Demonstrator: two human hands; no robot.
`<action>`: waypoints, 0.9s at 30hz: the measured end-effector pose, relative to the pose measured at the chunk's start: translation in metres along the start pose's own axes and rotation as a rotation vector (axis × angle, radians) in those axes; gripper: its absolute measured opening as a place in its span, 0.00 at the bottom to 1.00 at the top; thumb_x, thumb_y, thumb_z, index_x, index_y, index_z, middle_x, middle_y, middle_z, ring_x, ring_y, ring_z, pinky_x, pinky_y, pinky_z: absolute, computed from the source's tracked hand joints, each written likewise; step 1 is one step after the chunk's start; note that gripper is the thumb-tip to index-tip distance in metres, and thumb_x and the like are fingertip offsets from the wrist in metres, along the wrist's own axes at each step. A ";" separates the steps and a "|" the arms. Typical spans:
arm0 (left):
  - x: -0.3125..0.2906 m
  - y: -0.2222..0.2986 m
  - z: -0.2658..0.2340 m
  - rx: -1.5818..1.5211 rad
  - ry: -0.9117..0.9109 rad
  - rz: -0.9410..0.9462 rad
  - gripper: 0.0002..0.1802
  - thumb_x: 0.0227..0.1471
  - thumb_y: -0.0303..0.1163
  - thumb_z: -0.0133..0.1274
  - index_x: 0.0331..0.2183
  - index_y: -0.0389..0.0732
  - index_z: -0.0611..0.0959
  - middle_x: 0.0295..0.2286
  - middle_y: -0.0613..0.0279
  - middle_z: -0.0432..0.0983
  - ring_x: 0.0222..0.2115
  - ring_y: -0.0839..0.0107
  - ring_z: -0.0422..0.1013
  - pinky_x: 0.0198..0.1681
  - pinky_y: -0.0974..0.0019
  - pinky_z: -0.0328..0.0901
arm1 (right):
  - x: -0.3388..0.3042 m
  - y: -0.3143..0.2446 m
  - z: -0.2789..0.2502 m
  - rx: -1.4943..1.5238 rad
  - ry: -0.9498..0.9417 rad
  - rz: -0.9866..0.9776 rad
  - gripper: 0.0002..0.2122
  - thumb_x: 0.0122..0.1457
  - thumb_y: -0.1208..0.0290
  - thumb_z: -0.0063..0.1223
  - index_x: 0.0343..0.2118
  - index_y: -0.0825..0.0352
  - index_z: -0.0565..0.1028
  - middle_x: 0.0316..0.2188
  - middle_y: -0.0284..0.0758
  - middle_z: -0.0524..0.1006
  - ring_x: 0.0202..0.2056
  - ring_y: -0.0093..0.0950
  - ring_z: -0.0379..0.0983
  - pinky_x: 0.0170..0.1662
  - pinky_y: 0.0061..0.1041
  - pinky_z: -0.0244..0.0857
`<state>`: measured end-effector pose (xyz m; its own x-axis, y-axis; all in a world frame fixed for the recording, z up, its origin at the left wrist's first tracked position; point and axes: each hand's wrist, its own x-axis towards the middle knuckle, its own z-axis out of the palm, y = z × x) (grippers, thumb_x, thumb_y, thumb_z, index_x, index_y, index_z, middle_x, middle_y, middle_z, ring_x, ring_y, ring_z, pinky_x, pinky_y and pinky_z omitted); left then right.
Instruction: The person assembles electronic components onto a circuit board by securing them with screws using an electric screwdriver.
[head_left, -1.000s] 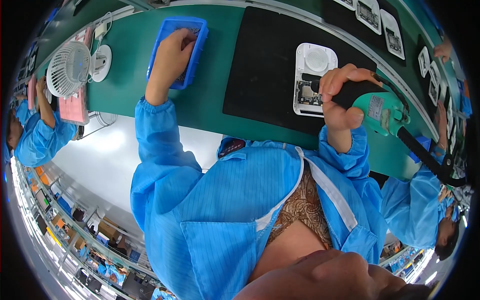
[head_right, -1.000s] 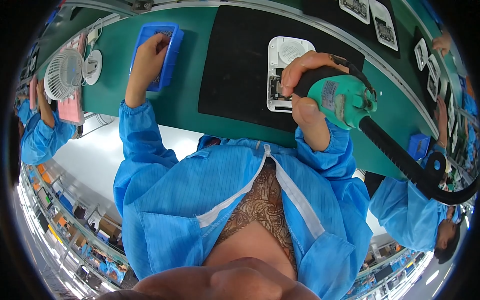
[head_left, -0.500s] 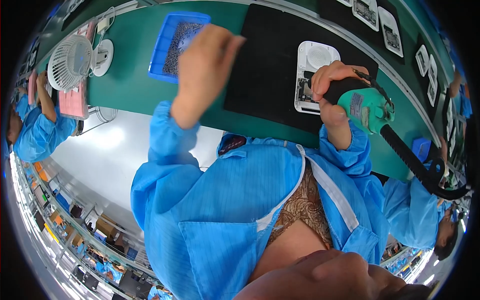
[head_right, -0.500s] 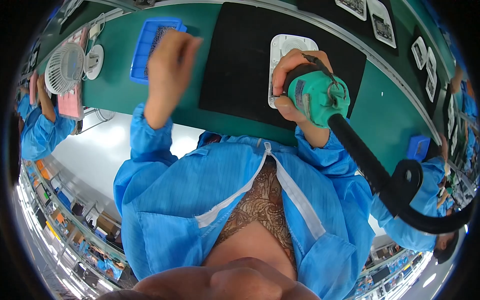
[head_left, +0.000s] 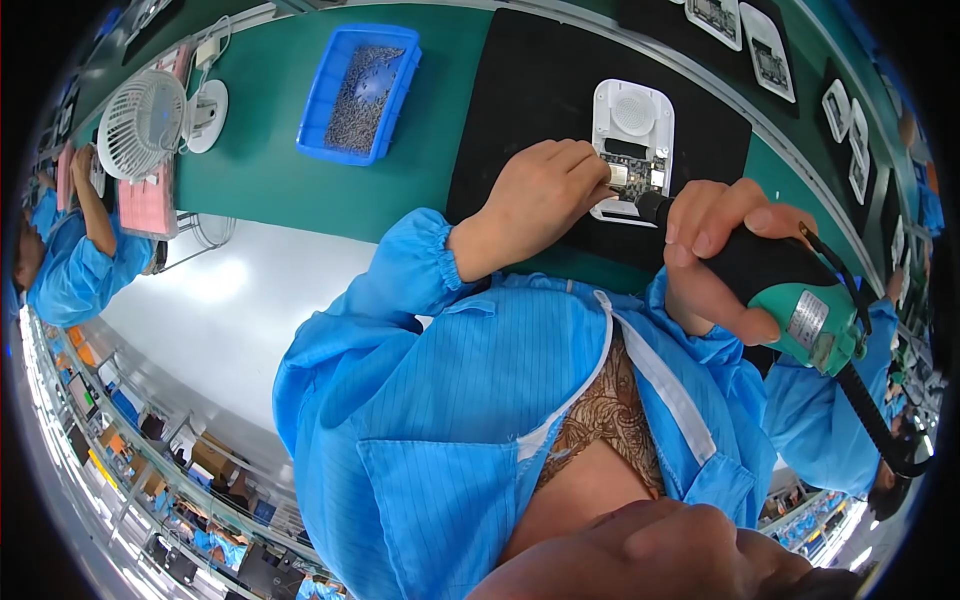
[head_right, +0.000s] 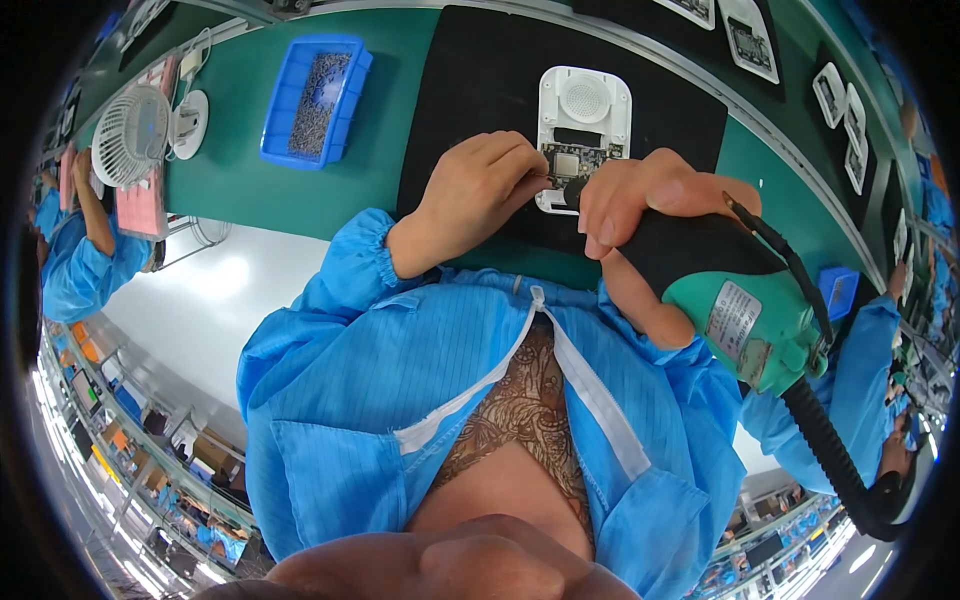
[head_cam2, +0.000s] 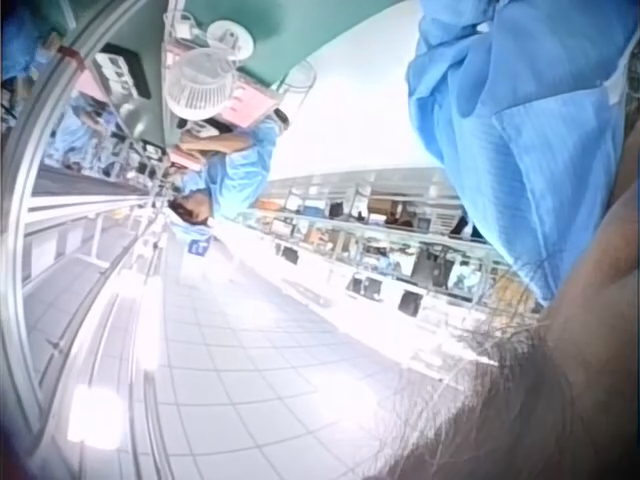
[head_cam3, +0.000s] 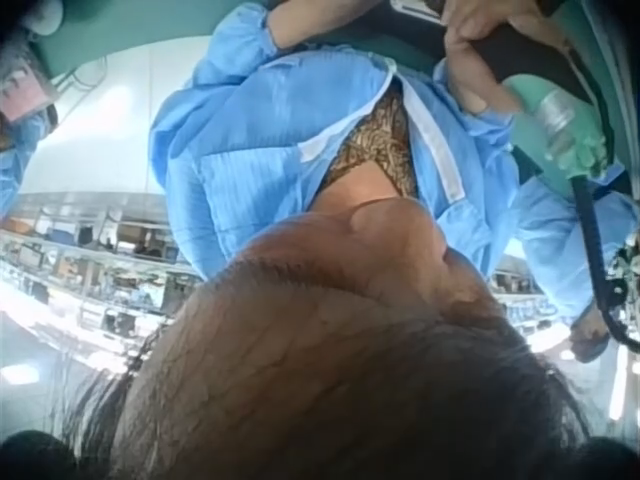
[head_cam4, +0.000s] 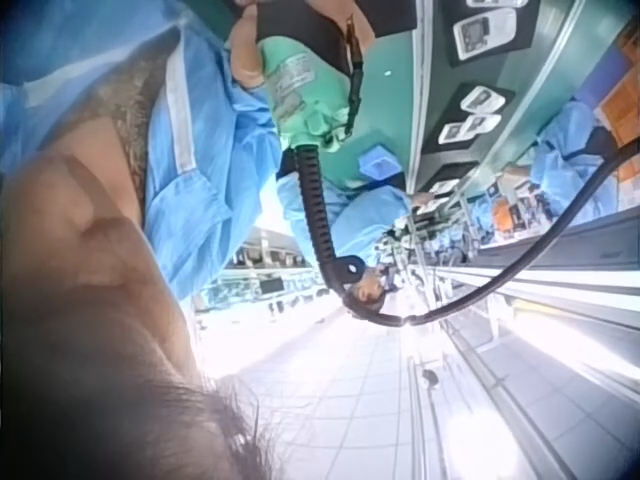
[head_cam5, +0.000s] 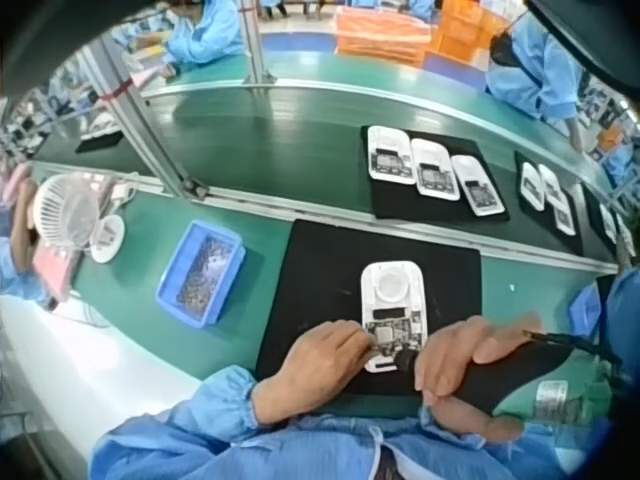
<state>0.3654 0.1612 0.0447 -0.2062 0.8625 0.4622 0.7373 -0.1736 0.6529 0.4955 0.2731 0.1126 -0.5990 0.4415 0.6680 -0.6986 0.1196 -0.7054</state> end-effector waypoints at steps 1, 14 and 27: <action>0.000 0.000 0.000 -0.006 -0.006 0.006 0.10 0.39 0.25 0.61 0.27 0.39 0.76 0.25 0.59 0.72 0.25 0.60 0.70 0.28 0.62 0.66 | 0.000 -0.001 0.000 -0.001 0.001 -0.001 0.38 0.43 0.39 0.61 0.45 0.69 0.65 0.23 0.38 0.69 0.17 0.25 0.65 0.23 0.23 0.62; 0.000 0.004 0.007 -0.030 0.004 0.002 0.10 0.39 0.25 0.61 0.28 0.38 0.76 0.25 0.58 0.72 0.25 0.60 0.71 0.29 0.63 0.68 | -0.005 0.003 -0.004 -0.012 -0.004 -0.005 0.38 0.44 0.39 0.61 0.46 0.69 0.64 0.23 0.38 0.69 0.18 0.25 0.66 0.23 0.23 0.62; 0.000 0.002 0.009 -0.035 -0.004 0.058 0.10 0.38 0.25 0.61 0.26 0.38 0.76 0.22 0.59 0.70 0.23 0.61 0.70 0.27 0.63 0.67 | -0.007 0.005 -0.003 0.027 0.026 -0.004 0.38 0.43 0.38 0.60 0.45 0.68 0.64 0.23 0.38 0.70 0.17 0.25 0.66 0.23 0.23 0.62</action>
<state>0.3729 0.1653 0.0403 -0.1615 0.8523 0.4975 0.7252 -0.2394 0.6456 0.4974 0.2727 0.1036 -0.5860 0.4638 0.6644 -0.7116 0.0975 -0.6957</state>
